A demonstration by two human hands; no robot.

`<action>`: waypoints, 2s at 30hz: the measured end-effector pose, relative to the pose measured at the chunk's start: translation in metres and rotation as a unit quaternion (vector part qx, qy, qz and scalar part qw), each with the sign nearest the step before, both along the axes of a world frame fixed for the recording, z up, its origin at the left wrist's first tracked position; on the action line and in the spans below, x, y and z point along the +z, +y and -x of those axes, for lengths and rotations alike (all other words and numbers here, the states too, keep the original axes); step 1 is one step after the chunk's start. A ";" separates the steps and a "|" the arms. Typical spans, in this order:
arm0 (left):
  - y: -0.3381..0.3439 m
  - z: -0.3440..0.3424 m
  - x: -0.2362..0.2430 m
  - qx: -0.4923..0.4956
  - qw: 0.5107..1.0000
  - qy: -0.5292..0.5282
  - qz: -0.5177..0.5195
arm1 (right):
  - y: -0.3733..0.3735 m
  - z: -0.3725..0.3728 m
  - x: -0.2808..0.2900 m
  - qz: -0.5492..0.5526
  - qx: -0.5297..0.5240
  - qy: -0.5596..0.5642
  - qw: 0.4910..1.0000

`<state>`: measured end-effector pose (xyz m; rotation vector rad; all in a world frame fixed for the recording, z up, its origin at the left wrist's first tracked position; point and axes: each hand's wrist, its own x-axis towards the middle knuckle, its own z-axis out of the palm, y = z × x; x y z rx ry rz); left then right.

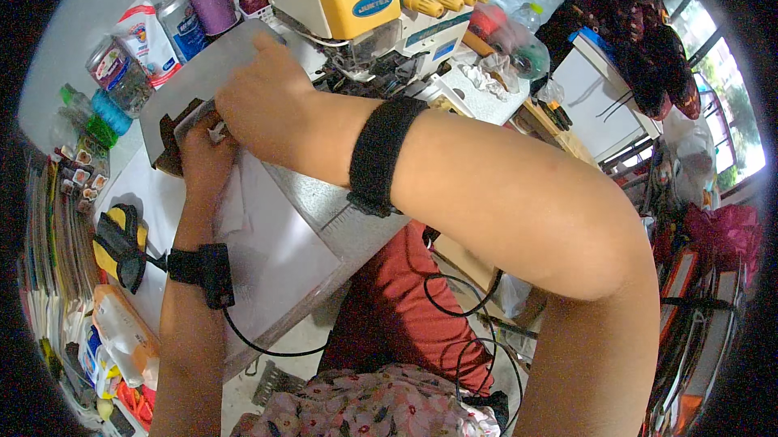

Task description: Thread an industrial overlock sewing machine.

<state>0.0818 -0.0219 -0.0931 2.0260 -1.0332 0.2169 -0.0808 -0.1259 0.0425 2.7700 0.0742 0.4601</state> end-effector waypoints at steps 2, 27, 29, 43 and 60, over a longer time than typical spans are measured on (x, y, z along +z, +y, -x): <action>-0.001 0.002 0.001 0.005 1.000 -0.001 -0.013 | 0.001 0.004 -0.002 0.016 -0.014 0.021 1.000; 0.000 -0.001 0.000 -0.004 1.000 -0.029 -0.004 | -0.008 0.003 -0.025 0.001 0.067 -0.003 0.998; -0.001 0.003 0.005 -0.004 1.000 -0.028 0.001 | -0.009 0.002 -0.024 0.011 0.060 -0.008 0.998; 0.000 0.004 0.004 0.012 1.000 -0.008 -0.006 | 0.000 0.003 0.000 0.047 -0.007 0.063 0.997; 0.000 0.002 0.002 0.015 1.000 0.011 -0.022 | -0.001 -0.001 -0.001 0.082 -0.032 0.094 0.992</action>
